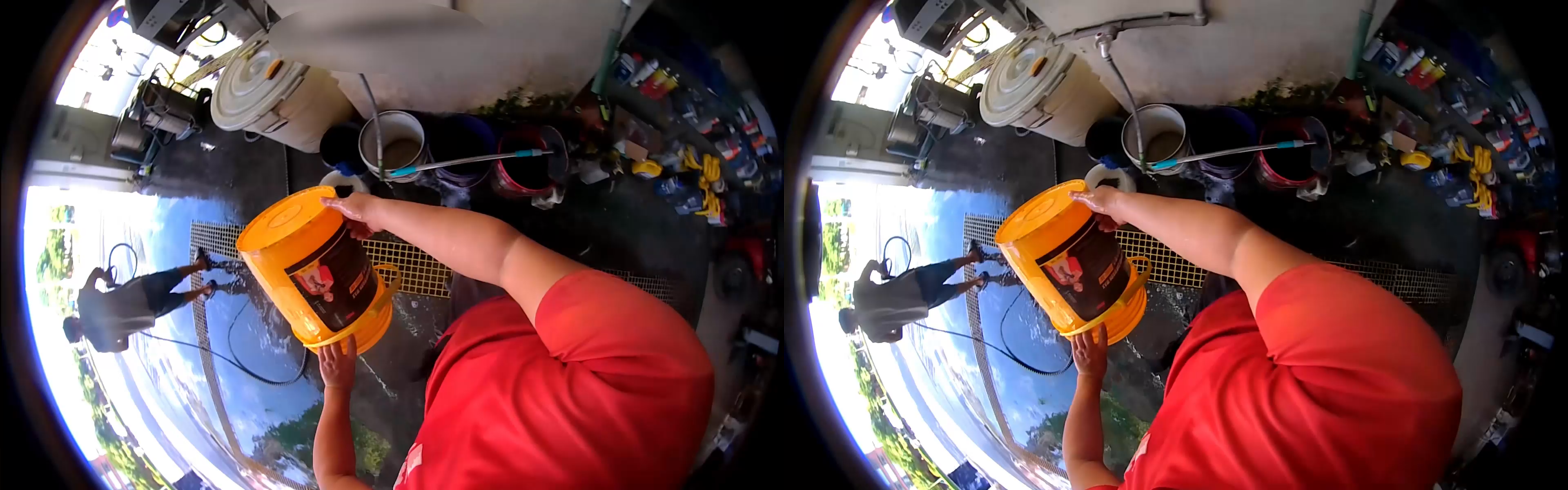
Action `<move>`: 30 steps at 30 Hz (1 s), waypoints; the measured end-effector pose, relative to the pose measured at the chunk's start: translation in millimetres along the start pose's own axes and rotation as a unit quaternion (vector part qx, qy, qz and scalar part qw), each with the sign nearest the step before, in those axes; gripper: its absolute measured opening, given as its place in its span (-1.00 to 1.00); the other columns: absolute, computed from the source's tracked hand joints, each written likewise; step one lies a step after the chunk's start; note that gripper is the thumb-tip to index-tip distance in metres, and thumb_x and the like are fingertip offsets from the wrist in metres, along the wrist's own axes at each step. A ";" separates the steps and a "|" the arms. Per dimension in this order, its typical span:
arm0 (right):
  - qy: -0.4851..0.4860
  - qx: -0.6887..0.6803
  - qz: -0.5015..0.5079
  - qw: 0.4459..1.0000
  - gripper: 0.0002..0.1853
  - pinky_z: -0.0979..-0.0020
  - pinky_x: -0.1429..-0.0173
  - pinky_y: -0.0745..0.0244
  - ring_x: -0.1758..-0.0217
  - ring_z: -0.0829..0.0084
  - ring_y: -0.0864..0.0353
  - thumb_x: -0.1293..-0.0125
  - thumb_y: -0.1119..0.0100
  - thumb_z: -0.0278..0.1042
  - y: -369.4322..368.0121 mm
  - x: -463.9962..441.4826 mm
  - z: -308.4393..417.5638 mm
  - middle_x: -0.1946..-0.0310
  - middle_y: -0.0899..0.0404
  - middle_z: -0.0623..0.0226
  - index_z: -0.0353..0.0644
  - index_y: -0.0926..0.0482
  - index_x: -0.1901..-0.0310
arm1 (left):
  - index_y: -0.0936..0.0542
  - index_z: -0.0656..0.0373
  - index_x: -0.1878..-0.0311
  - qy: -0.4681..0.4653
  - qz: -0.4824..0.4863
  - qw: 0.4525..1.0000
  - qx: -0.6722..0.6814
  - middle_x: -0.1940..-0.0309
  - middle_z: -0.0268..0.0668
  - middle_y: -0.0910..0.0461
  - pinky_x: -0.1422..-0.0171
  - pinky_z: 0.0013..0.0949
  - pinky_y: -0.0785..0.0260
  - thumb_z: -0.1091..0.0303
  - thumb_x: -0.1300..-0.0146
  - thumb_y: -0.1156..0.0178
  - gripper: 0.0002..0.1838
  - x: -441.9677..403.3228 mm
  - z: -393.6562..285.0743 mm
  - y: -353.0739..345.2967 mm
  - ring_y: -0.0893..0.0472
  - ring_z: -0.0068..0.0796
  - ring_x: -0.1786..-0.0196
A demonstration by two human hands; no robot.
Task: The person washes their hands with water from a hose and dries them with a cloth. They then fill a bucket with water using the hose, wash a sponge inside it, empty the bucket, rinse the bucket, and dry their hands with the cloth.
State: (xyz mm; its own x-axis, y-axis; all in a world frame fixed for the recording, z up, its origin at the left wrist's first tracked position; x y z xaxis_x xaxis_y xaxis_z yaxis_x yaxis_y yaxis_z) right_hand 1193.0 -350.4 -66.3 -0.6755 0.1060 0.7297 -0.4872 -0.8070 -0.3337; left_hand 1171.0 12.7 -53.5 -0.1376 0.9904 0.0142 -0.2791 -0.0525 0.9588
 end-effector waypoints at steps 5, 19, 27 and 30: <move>0.003 -0.009 -0.040 0.999 -0.58 0.25 0.53 -0.43 0.69 0.30 -0.42 -0.20 -0.14 0.11 60.5 8.4 -22.7 0.61 -0.37 0.28 -0.15 -0.41 0.34 | -0.44 -0.06 -0.18 -0.041 -0.009 0.999 -0.010 -0.02 0.01 -0.41 -0.16 0.04 -0.39 0.40 -0.19 -0.03 -0.56 -16.0 -11.8 -14.6 -0.45 0.03 -0.05; 0.021 -0.112 -0.248 0.962 -0.68 0.24 0.38 -0.57 0.55 0.27 -0.56 -0.23 -0.05 -0.08 287.6 147.6 -26.9 0.59 -0.46 0.28 -0.19 -0.37 0.46 | -0.23 -0.39 -0.37 -0.130 -0.086 0.981 0.118 -0.03 -0.09 -0.35 -0.29 0.07 -0.28 0.30 -0.18 0.00 -0.36 -244.2 -112.2 -106.5 -0.42 0.00 -0.13; 0.024 -0.061 -0.386 0.920 -0.74 0.21 0.39 -0.58 0.55 0.26 -0.55 -0.21 -0.03 -0.19 398.2 119.6 25.3 0.53 -0.46 0.25 -0.24 -0.38 0.42 | -0.16 -0.38 -0.40 -0.132 -0.085 0.969 0.190 -0.15 -0.08 -0.36 -0.42 0.07 -0.09 0.25 -0.22 0.02 -0.36 -408.9 -179.1 -197.1 -0.32 0.05 -0.28; 0.006 -0.011 -0.412 0.911 -0.72 0.28 0.46 -0.57 0.55 0.28 -0.56 -0.25 0.02 -0.22 432.8 70.3 26.1 0.51 -0.48 0.20 -0.33 -0.42 0.39 | -0.19 -0.36 -0.40 -0.095 -0.038 0.965 0.242 -0.23 -0.05 -0.31 -0.44 0.09 -0.05 0.26 -0.28 0.06 -0.41 -450.0 -189.6 -225.1 -0.28 0.03 -0.32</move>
State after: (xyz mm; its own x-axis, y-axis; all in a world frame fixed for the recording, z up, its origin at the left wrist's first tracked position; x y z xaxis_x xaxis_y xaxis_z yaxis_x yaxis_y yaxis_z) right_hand 949.1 -707.4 -143.8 -0.0820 0.6767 0.7317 -0.8422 -0.4396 0.3121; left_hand 1115.6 -445.4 -329.4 0.0544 0.9970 -0.0542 0.2011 0.0422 0.9787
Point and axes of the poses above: each hand's wrist, its own x-axis away from the middle knuckle, its own y-axis out of the back of the hand, z = x × y, the point moved 3 cm from there along -x, towards the middle knuckle
